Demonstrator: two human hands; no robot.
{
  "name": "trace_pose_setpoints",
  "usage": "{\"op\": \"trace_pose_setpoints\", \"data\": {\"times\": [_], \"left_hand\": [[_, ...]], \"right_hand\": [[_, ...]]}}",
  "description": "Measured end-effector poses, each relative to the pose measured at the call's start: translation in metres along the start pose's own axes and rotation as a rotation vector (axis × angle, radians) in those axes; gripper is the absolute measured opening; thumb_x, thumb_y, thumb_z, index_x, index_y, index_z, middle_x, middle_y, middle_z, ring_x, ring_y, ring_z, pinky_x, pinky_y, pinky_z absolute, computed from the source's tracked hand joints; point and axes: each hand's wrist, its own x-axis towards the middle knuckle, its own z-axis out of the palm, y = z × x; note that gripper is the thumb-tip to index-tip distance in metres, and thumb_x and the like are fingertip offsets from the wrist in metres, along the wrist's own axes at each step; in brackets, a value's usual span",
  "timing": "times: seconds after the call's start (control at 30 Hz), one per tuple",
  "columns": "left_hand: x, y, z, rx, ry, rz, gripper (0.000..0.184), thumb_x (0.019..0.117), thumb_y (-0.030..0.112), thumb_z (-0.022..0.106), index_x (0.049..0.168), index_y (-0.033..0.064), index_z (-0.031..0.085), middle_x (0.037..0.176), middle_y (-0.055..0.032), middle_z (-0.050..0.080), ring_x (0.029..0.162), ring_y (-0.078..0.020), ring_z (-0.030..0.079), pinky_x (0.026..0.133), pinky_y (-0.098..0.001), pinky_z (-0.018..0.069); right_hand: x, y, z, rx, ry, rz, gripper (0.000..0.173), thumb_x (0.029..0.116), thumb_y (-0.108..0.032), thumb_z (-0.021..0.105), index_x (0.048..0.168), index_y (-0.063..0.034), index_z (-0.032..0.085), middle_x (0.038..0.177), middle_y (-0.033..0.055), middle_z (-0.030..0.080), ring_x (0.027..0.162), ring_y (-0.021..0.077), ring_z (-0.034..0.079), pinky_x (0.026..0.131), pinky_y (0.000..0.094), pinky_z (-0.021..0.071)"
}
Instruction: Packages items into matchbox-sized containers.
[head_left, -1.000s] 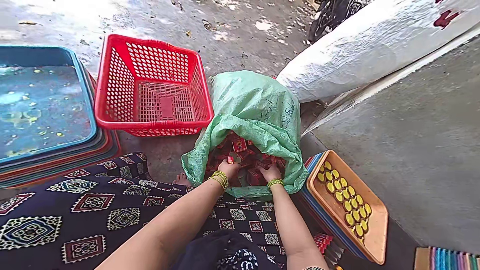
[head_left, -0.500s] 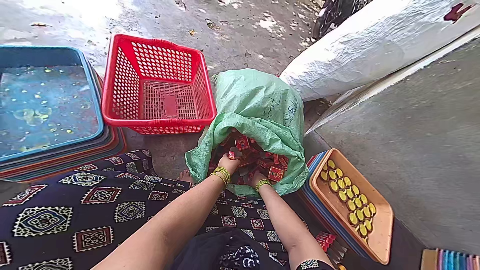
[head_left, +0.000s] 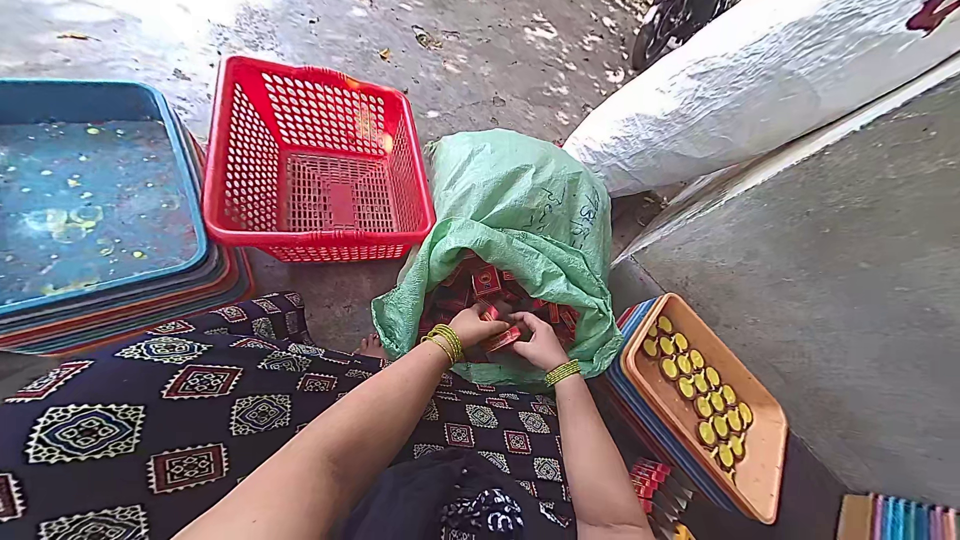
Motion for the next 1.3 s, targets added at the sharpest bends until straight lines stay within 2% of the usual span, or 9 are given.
{"op": "trace_pose_setpoints", "data": {"times": [0.2,0.33,0.5,0.6,0.77,0.9,1.07,1.2,1.3], "left_hand": [[0.005,-0.012,-0.005,0.079,-0.086,0.018,0.098,0.0656,0.036,0.095,0.145,0.0036,0.046,0.127,-0.0189,0.065,0.118,-0.0287,0.064,0.104,-0.0505,0.0508],[0.006,-0.008,-0.009,0.033,0.188,-0.085,0.095,0.0639,0.028,0.089,0.145,0.0055,0.044,0.121,-0.0200,0.067,0.113,-0.0342,0.066,0.097,-0.0577,0.0530],[0.002,-0.002,-0.011,0.101,0.308,-0.102,0.092,0.0654,0.032,0.088,0.142,0.0058,0.045,0.116,-0.0185,0.069,0.108,-0.0342,0.068,0.093,-0.0587,0.0540],[0.001,-0.001,-0.009,0.144,0.281,-0.079,0.087,0.0665,0.031,0.086,0.141,0.0069,0.047,0.114,-0.0164,0.070,0.109,-0.0330,0.068,0.094,-0.0591,0.0534],[0.000,0.000,-0.010,0.144,0.268,-0.089,0.090,0.0658,0.031,0.086,0.143,0.0070,0.046,0.117,-0.0165,0.069,0.112,-0.0330,0.067,0.096,-0.0591,0.0527],[0.001,0.000,-0.012,0.096,0.296,-0.102,0.090,0.0656,0.030,0.087,0.142,0.0057,0.046,0.118,-0.0180,0.068,0.113,-0.0335,0.067,0.097,-0.0587,0.0524],[-0.002,0.003,-0.014,0.029,0.322,-0.114,0.095,0.0642,0.031,0.088,0.144,0.0049,0.045,0.121,-0.0186,0.067,0.116,-0.0335,0.065,0.099,-0.0575,0.0513],[0.002,-0.001,-0.012,-0.081,0.331,-0.089,0.103,0.0595,0.033,0.092,0.145,0.0036,0.042,0.123,-0.0188,0.067,0.116,-0.0312,0.065,0.101,-0.0541,0.0517],[0.003,-0.005,-0.012,-0.138,0.352,-0.071,0.105,0.0590,0.032,0.092,0.146,0.0036,0.041,0.122,-0.0180,0.067,0.114,-0.0295,0.066,0.098,-0.0519,0.0540]], "right_hand": [[0.013,-0.002,0.028,0.517,0.257,-0.062,0.074,0.0662,0.001,0.085,0.132,-0.0007,0.051,0.132,0.0169,0.063,0.123,0.0239,0.062,0.103,0.0398,0.0556],[0.028,0.012,0.053,0.497,0.375,0.303,0.039,0.0921,-0.011,0.063,0.128,0.0018,0.055,0.119,0.0210,0.063,0.108,0.0268,0.064,0.091,0.0431,0.0553],[0.040,0.021,0.085,-0.307,-0.391,0.545,0.060,0.1037,-0.042,0.053,0.142,0.0032,0.052,0.136,0.0269,0.061,0.128,0.0395,0.060,0.108,0.0588,0.0460],[0.041,0.015,0.109,-0.540,-0.537,0.528,0.074,0.0994,-0.061,0.051,0.128,0.0053,0.064,0.136,0.0257,0.062,0.131,0.0381,0.058,0.108,0.0602,0.0453],[0.045,0.012,0.114,-0.604,-0.632,0.554,0.069,0.0892,-0.055,0.066,0.121,0.0059,0.067,0.134,0.0243,0.063,0.129,0.0372,0.059,0.105,0.0615,0.0452],[0.041,0.017,0.076,-0.455,-0.511,0.632,0.055,0.0942,-0.043,0.065,0.123,0.0041,0.068,0.131,0.0247,0.065,0.126,0.0385,0.060,0.106,0.0627,0.0444],[0.016,0.039,0.006,0.409,-0.122,0.517,0.047,0.0791,-0.004,0.062,0.126,-0.0053,0.060,0.104,0.0119,0.067,0.089,0.0216,0.065,0.073,0.0422,0.0555],[-0.009,0.033,-0.008,0.994,-0.028,0.361,0.048,0.0910,-0.004,0.052,0.139,-0.0029,0.048,0.117,0.0169,0.068,0.099,0.0263,0.070,0.083,0.0435,0.0606],[-0.008,0.024,-0.001,1.012,0.314,0.446,0.033,0.0976,-0.007,0.048,0.128,0.0007,0.060,0.107,0.0184,0.071,0.094,0.0272,0.071,0.080,0.0456,0.0603]]}}
